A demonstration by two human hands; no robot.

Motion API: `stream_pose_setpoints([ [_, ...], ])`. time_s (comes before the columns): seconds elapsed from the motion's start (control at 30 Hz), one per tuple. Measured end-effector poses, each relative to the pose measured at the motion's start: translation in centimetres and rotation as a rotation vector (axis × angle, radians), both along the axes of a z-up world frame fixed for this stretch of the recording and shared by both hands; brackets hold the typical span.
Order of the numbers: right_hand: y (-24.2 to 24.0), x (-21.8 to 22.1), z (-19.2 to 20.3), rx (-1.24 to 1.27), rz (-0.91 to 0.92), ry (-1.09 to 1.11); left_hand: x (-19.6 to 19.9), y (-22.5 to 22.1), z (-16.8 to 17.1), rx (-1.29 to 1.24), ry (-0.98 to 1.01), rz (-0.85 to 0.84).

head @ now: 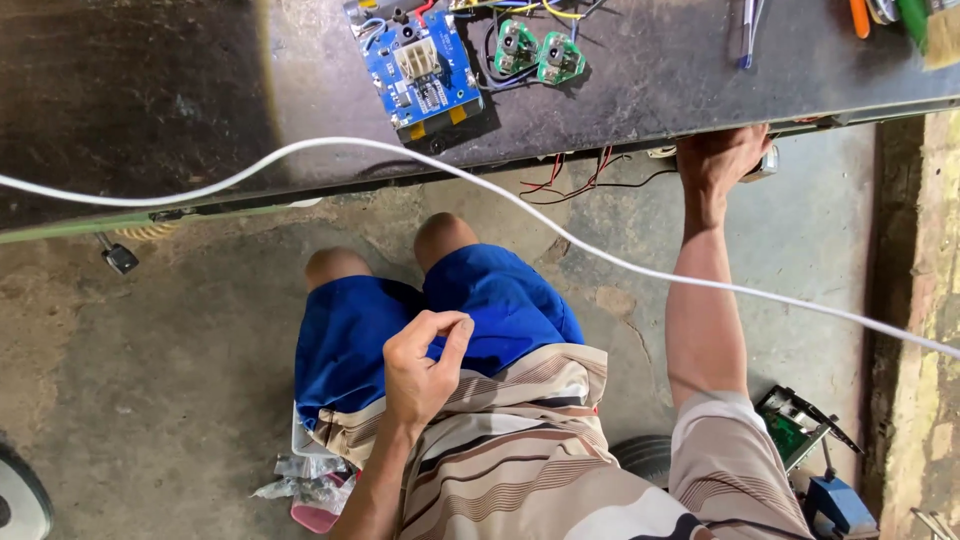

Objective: A person is diagnosing and repairing a circuit board at a workbench using a multimeter and probes.

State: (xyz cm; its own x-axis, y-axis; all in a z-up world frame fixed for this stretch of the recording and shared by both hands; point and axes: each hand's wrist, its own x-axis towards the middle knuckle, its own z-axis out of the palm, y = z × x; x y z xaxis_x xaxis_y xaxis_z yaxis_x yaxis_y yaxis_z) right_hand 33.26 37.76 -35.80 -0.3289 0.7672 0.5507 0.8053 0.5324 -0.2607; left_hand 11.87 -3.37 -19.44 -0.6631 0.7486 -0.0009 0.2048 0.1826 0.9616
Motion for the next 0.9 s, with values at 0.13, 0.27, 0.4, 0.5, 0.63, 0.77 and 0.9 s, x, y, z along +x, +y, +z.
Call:
stream_pose_setpoints([
  [0.13, 3.3, 1.8, -8.2, 0.017, -0.104, -0.158, 1.0, -0.7, -0.8, -0.015, -0.007, 0.001],
  [0.27, 0.5, -1.5, -0.4, -0.039, -0.074, -0.237, 1.1, -1.2, -1.2, -0.036, -0.010, 0.006],
  [0.4, 10.0, 8.7, -15.5, -0.617, -0.218, 0.032, 0.7, -2.1, -1.0, -0.042, -0.023, 0.035],
  [0.5, -0.6, 7.3, -5.1, -0.907, -0.230, 0.405, 0.3, -2.7, -0.6, -0.037, -0.029, 0.041],
  [0.63, -12.4, 10.2, -1.5, -0.993, -0.291, 1.099, -0.6, -3.1, 0.5, 0.004, -0.044, 0.034],
  [0.77, -21.0, 8.3, 6.7, -1.088, 0.085, 1.246, -2.2, -2.5, 3.9, 0.127, 0.012, 0.022],
  [0.9, -22.3, 9.0, 7.9, -1.001, 0.607, 1.269, -4.5, -0.2, 10.9, 0.383, 0.180, -0.035],
])
